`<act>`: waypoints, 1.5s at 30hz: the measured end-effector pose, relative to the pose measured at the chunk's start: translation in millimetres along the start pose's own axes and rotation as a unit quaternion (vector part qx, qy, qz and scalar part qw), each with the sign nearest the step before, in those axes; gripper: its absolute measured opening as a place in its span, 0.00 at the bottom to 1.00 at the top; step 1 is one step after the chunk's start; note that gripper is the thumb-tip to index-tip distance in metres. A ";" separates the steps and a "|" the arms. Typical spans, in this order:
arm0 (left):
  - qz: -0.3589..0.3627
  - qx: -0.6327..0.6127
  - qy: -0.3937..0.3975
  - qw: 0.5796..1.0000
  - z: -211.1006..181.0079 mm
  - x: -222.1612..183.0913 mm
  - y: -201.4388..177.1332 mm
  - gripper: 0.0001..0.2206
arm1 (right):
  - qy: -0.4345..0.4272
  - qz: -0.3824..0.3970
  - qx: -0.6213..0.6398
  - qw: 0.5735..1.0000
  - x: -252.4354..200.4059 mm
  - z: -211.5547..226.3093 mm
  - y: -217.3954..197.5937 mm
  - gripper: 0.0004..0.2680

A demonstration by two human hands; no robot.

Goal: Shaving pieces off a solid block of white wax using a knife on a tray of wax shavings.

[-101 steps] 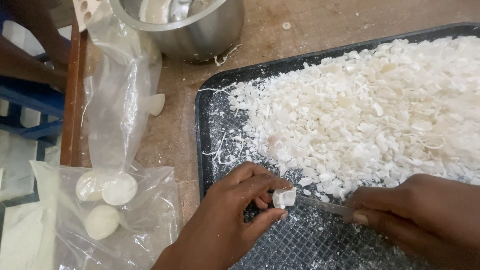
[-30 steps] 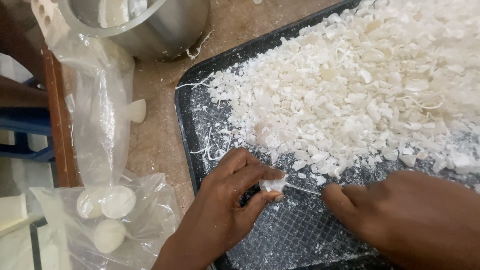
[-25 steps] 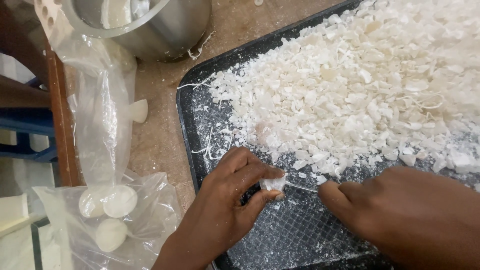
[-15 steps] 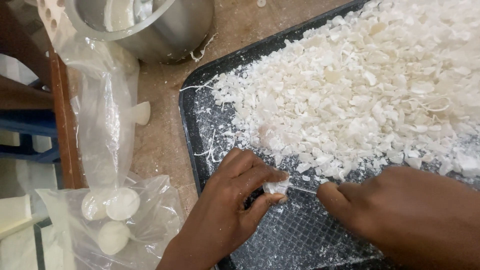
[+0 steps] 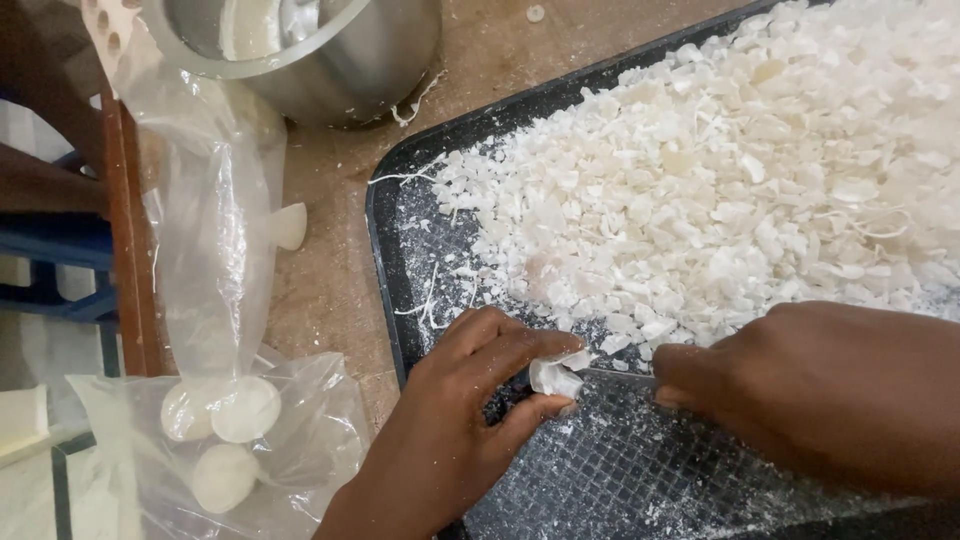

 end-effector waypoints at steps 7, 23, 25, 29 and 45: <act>0.008 0.052 0.048 0.997 -4.7 -5.6 -5.2 0.26 | 0.050 -0.012 -0.026 0.998 -3.6 -8.4 3.6 0.10; -0.034 -0.069 0.033 0.996 5.1 -4.1 3.2 0.19 | 0.019 -0.017 -0.029 0.999 -4.9 -8.3 17.8 0.09; -0.058 0.000 0.107 0.993 9.6 -4.0 5.8 0.21 | -0.035 -0.039 -0.007 0.999 -2.7 -18.8 26.8 0.11; -0.027 -0.030 0.008 0.999 11.8 -2.0 7.9 0.13 | 0.034 0.018 -0.015 0.999 -11.3 0.5 18.3 0.11; -0.081 -0.105 0.068 0.989 10.5 -10.4 2.3 0.08 | 0.080 -0.099 -0.027 0.991 -28.2 -1.5 18.6 0.13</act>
Point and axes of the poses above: each hand's wrist, its own x-axis towards the middle knuckle, its own y-axis out of the palm, z = x × y, the point moved 1 cm from there along x, towards the middle knuckle, and after that the axes turned 13 degrees about -y, right-handed, at the moved point
